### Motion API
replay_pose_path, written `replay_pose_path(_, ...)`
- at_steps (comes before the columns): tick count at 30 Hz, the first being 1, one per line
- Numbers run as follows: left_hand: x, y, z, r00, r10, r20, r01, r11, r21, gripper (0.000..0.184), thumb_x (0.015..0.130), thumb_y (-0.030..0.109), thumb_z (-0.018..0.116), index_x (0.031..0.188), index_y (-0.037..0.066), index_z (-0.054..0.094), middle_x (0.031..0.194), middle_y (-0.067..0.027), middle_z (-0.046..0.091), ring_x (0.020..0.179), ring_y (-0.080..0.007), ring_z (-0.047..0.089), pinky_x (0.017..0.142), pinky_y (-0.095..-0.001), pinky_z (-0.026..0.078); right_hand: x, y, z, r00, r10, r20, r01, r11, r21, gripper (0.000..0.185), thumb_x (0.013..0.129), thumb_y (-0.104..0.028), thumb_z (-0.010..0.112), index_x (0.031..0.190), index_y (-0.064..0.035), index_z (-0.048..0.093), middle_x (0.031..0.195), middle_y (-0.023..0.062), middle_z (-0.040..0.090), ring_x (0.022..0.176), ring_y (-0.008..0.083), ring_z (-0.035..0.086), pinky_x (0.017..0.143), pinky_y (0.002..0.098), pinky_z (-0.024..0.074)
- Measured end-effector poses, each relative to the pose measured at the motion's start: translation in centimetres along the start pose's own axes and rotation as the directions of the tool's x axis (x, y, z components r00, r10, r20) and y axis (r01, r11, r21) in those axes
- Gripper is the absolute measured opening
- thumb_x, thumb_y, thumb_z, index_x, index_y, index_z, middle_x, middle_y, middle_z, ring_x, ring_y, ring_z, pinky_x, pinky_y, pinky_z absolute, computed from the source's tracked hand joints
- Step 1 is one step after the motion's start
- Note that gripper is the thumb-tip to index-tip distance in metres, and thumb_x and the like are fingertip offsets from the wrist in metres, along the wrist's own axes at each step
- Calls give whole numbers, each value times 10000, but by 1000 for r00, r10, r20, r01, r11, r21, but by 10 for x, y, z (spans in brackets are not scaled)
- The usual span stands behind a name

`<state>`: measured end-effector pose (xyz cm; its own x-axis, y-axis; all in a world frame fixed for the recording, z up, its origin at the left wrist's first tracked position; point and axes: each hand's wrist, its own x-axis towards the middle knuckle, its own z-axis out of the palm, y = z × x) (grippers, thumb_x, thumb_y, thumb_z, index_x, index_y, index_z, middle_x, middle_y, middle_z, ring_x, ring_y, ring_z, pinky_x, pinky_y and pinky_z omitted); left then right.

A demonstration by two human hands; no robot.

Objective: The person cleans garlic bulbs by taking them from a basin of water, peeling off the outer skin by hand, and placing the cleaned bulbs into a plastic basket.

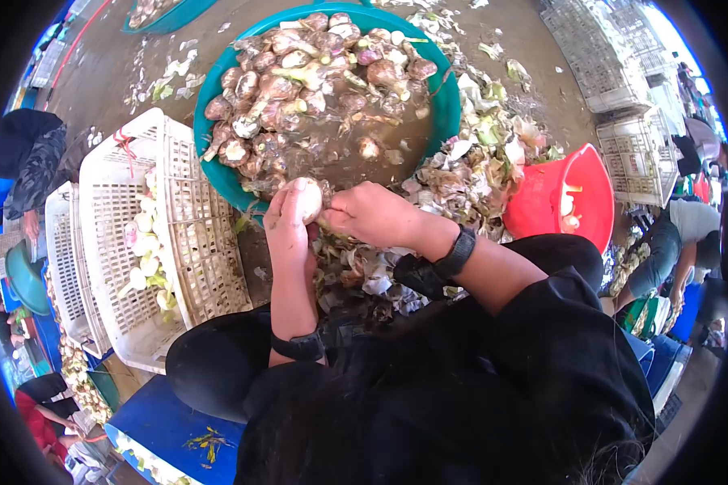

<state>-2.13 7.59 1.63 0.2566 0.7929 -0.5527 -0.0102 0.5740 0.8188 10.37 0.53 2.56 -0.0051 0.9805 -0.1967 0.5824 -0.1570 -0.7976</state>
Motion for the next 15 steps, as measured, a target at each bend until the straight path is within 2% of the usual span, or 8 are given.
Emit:
replay_pose_path(6,2,-8,-2,999,-21,36,22,1000,-11,262,804,264,571,958,52,588,781,-17,586,626,-92,534,465,-213,373,-1,3,16,995,33,-90,-43,993,-112,279,786,-231,474,737,15,598,729,212,592,698,343,602,641,428,483)
replay_pose_path(7,2,-9,-4,994,-47,96,56,994,-93,280,810,275,559,969,46,580,780,-20,589,621,-94,537,461,-213,372,2,10,24,979,198,-54,-176,945,274,277,813,-223,464,768,22,587,737,194,594,674,305,610,618,408,489)
replay_pose_path(8,4,-10,-6,985,-67,156,94,980,-173,298,815,286,546,981,40,572,779,-22,593,616,-96,539,456,-213,370,3,17,30,943,332,41,-286,738,611,275,839,-215,454,799,29,576,745,176,596,649,266,617,595,388,495)
replay_pose_path(9,5,-9,-6,985,-83,149,110,977,-183,337,823,303,523,1015,28,561,831,-57,604,721,-137,575,579,-248,448,2,15,28,943,331,39,-285,738,611,275,839,-215,454,799,29,576,745,176,596,649,266,617,595,388,495)
replay_pose_path(11,2,-4,-6,960,29,279,35,974,-223,352,828,300,515,1041,22,554,887,-77,600,806,-157,572,676,-275,453,-2,9,22,834,421,356,-387,-11,922,272,883,-207,446,838,41,549,754,145,579,613,193,592,543,342,479)
replay_pose_path(12,0,-1,-6,907,142,397,-32,962,-272,368,832,297,507,1067,17,548,943,-97,597,891,-178,569,773,-301,458,-5,9,23,834,421,355,-387,-11,922,272,883,-207,446,838,41,549,754,145,579,613,193,592,543,342,479)
replay_pose_path(14,18,0,-29,873,11,488,35,996,-85,504,884,382,392,1223,16,462,1091,-120,561,986,-189,543,830,-307,448,-10,13,26,932,361,33,-225,504,834,290,886,-229,480,801,39,549,686,133,557,560,169,523,516,326,435)
replay_pose_path(15,16,1,-26,896,-51,442,-16,989,146,492,872,356,457,1236,25,456,1103,-114,552,978,-176,534,845,-296,428,-13,16,24,970,179,-166,-74,863,500,311,852,-248,544,728,37,556,603,107,531,527,140,479,493,325,392)
